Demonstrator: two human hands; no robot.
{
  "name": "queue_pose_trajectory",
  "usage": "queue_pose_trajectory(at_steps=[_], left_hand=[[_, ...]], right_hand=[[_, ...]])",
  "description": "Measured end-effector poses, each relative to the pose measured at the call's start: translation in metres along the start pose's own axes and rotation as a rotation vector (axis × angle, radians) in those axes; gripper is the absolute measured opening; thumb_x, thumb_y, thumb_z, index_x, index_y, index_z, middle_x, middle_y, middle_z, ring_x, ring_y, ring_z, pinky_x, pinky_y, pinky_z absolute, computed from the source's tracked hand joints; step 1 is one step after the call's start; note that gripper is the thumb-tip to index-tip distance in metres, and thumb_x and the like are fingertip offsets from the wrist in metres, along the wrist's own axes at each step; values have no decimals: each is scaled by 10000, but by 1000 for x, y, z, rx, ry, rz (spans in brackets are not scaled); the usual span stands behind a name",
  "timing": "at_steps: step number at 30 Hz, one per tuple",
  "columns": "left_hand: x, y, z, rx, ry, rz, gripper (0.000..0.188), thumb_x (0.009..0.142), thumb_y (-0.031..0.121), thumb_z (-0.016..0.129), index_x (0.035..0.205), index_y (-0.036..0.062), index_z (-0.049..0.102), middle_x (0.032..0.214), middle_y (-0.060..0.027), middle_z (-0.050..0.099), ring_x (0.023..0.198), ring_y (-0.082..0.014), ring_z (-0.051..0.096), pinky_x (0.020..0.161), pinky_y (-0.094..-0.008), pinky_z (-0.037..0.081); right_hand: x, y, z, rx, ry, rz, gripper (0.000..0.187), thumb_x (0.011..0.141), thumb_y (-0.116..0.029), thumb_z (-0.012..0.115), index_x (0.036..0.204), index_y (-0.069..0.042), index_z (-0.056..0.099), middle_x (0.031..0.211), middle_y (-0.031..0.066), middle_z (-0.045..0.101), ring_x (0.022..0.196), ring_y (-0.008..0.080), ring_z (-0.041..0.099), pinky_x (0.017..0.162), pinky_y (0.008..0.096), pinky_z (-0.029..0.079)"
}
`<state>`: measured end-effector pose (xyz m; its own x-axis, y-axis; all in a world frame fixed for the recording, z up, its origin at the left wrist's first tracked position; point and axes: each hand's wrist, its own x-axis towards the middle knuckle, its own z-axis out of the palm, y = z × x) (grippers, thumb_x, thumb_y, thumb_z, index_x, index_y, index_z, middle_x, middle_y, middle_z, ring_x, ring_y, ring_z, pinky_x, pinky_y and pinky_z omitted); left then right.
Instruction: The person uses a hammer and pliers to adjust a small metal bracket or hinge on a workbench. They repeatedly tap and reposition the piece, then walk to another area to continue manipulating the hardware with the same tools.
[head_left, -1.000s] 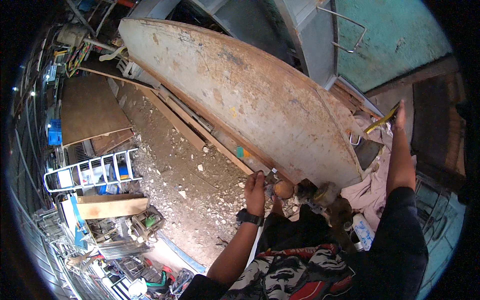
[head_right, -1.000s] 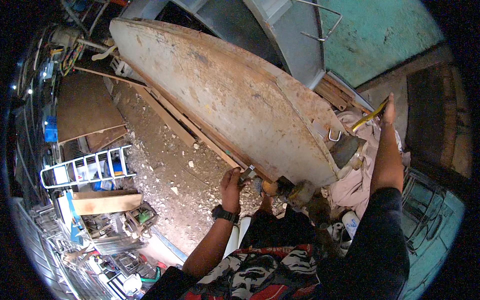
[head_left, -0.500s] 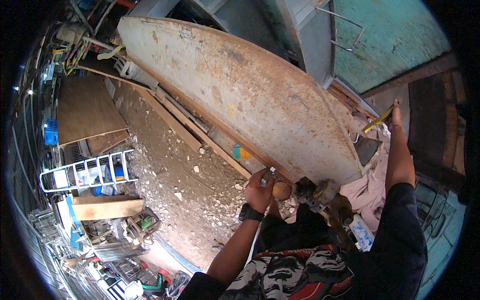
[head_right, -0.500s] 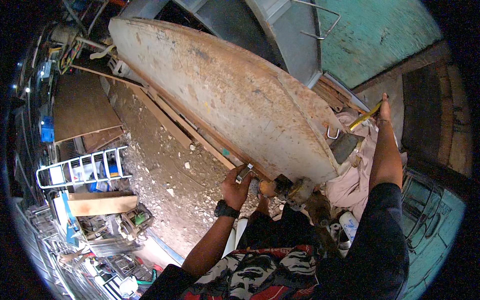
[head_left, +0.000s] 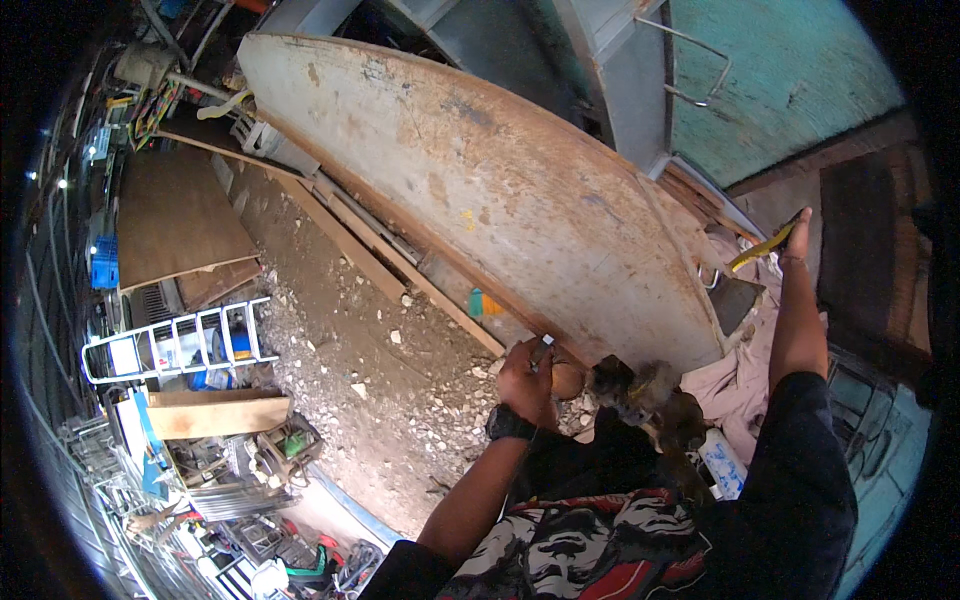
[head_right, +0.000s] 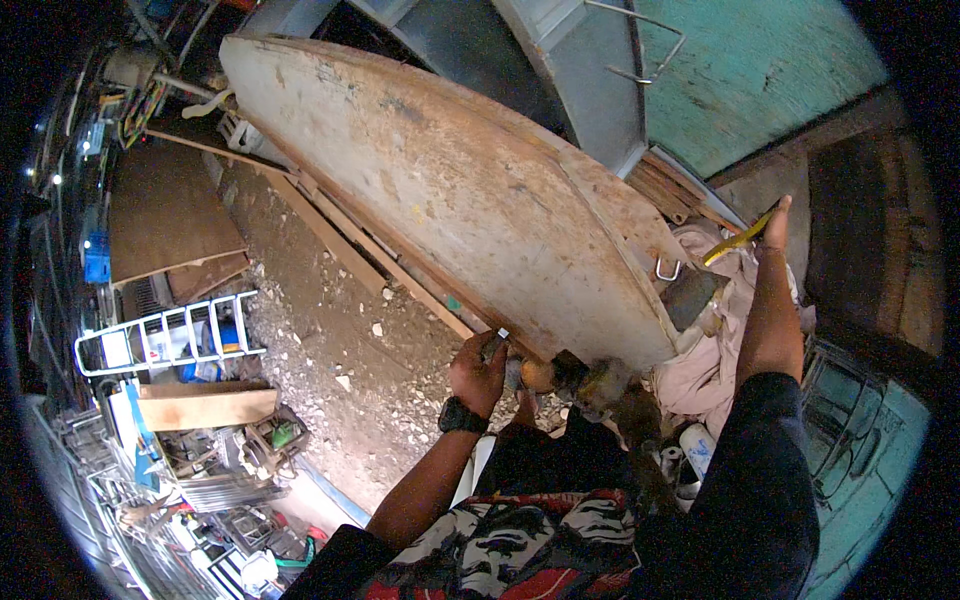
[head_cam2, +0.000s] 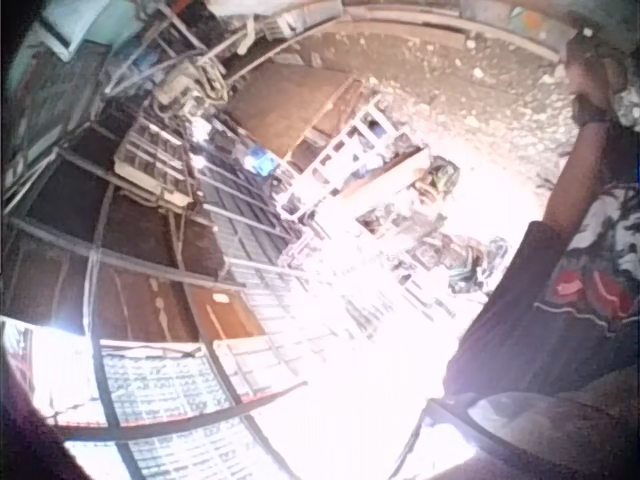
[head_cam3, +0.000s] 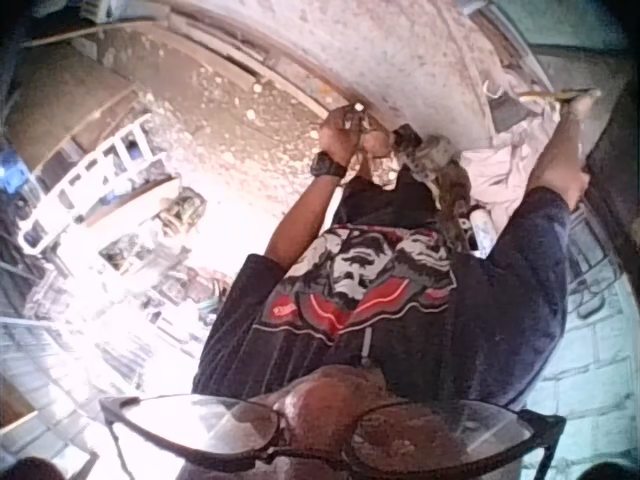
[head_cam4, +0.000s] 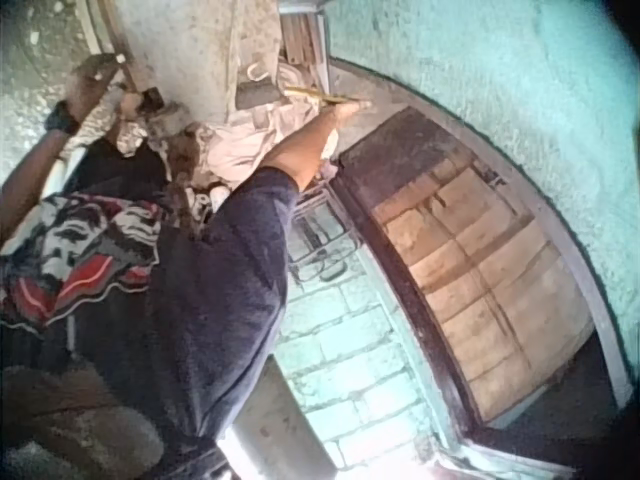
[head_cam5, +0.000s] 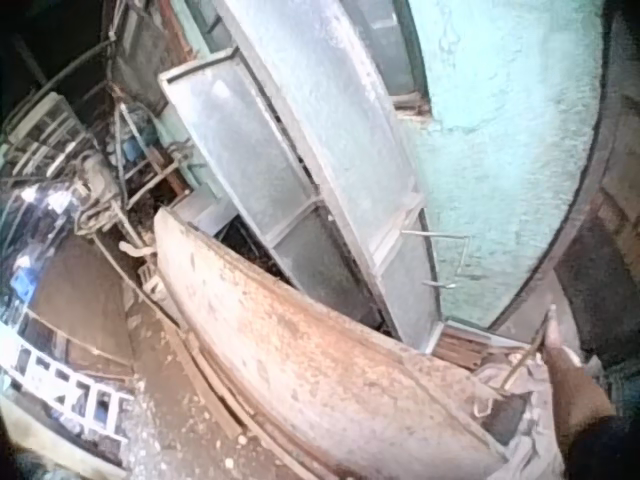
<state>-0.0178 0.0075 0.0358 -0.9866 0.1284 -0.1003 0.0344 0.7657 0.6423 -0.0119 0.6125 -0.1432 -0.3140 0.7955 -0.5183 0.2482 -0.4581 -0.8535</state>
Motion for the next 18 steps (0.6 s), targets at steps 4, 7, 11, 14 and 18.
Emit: queue_pose_trajectory(at_steps=[4, 7, 11, 14, 18], left_hand=[[-2, -10, 5, -5, 20, 82, 233, 844, 170, 751, 1027, 35, 698, 991, -170, 708, 870, -347, 697, 749, -403, 563], [-3, -22, 8, 19, 6, 120, 274, 836, 180, 757, 1055, 34, 682, 995, -180, 699, 879, -359, 688, 766, -411, 557], [-3, -30, -4, -7, -120, 184, 446, 826, 199, 778, 1198, 13, 618, 1088, -214, 674, 973, -341, 675, 809, -386, 556], [-20, -36, -21, -224, -70, 179, 569, 851, 239, 776, 1317, 3, 552, 1182, -203, 656, 1025, -293, 672, 855, -373, 557], [-59, -89, -62, -592, -255, -31, 603, 917, 277, 720, 1394, -5, 481, 1185, -172, 648, 1068, -256, 642, 893, -358, 541]], right_hand=[[-69, -25, 6, 119, 107, -174, 880, 853, -852, 371, 960, -12, 610, 693, 90, 542, 627, 232, 547, 620, 347, 454], [-111, -31, 3, 152, 284, -224, 916, 867, -833, 370, 915, 38, 651, 715, 106, 569, 640, 231, 547, 613, 352, 441], [-195, -47, 17, 196, 514, -282, 809, 892, -724, 444, 947, 52, 668, 822, 135, 636, 699, 239, 580, 642, 352, 463], [-272, -63, 20, 465, 373, -288, 671, 916, -606, 497, 968, 48, 643, 739, 102, 591, 652, 223, 562, 595, 351, 452], [-347, -50, -3, 524, 214, -382, 552, 958, -495, 468, 1041, 23, 640, 794, 91, 604, 675, 212, 578, 643, 338, 473]])
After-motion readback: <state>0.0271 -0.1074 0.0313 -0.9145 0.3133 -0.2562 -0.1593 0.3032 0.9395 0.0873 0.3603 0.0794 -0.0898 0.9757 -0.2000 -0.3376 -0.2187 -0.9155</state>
